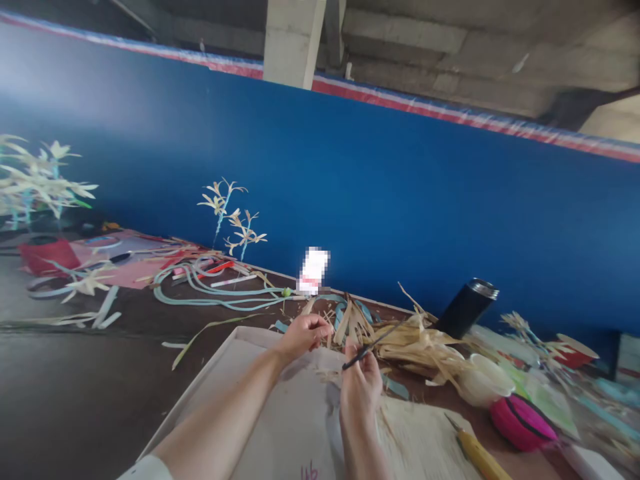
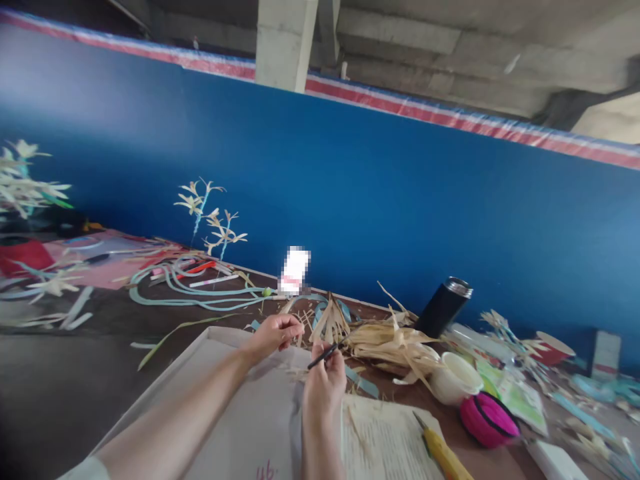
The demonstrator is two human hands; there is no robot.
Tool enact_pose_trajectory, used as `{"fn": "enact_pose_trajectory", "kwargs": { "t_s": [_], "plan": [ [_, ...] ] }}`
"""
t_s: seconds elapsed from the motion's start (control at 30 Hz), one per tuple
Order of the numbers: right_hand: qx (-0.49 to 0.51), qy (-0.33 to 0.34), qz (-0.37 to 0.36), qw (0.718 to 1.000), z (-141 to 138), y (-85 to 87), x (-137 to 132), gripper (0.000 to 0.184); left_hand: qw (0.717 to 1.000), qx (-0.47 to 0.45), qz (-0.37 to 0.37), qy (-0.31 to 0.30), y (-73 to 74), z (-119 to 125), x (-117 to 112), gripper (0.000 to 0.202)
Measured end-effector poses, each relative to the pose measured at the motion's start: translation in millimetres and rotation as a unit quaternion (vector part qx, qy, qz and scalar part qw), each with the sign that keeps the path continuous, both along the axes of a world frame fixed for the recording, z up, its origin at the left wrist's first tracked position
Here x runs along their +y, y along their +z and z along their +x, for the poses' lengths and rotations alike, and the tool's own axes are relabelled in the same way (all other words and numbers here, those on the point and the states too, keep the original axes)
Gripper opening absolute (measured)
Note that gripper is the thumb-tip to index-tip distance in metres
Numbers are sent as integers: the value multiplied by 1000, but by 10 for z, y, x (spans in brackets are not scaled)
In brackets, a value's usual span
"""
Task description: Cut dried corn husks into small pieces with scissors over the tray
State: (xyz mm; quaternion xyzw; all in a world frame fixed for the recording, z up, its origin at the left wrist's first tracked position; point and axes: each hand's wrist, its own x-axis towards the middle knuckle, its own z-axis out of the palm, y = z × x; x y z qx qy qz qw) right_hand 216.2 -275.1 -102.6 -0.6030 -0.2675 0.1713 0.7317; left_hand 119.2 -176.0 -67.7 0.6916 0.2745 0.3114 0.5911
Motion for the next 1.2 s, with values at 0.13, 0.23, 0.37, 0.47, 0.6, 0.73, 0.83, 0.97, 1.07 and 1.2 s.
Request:
{"fn": "enact_pose_trajectory", "kwargs": {
  "t_s": [0.13,0.23,0.37,0.47,0.6,0.73,0.83,0.97,1.07,1.2],
  "plan": [
    [41,-53,-17,998,6,85,-12,44,999,9,31,8,29,-24,-28,32],
    [52,-71,-35,995,55,90,-10,45,998,21,47,-19,75,-50,-35,34],
    [64,-85,-32,994,102,71,12,44,993,38,89,-61,148,-111,-13,36],
    [59,-89,-22,994,113,63,31,45,979,103,140,-107,178,-172,21,33],
    [52,-97,-24,994,127,42,44,45,947,196,213,-140,181,-215,57,21],
    [41,-93,-27,994,128,34,38,46,909,281,283,-120,167,-192,54,13],
    [49,-88,-4,995,114,47,31,45,896,320,288,-108,158,-169,42,11],
    [55,-92,4,994,100,64,25,43,902,305,281,-116,162,-173,42,10],
    [51,-97,-2,994,98,72,24,43,911,263,284,-142,161,-173,43,11],
    [61,-93,-12,994,95,89,23,43,909,253,279,-180,106,-120,29,8]
  ]
}}
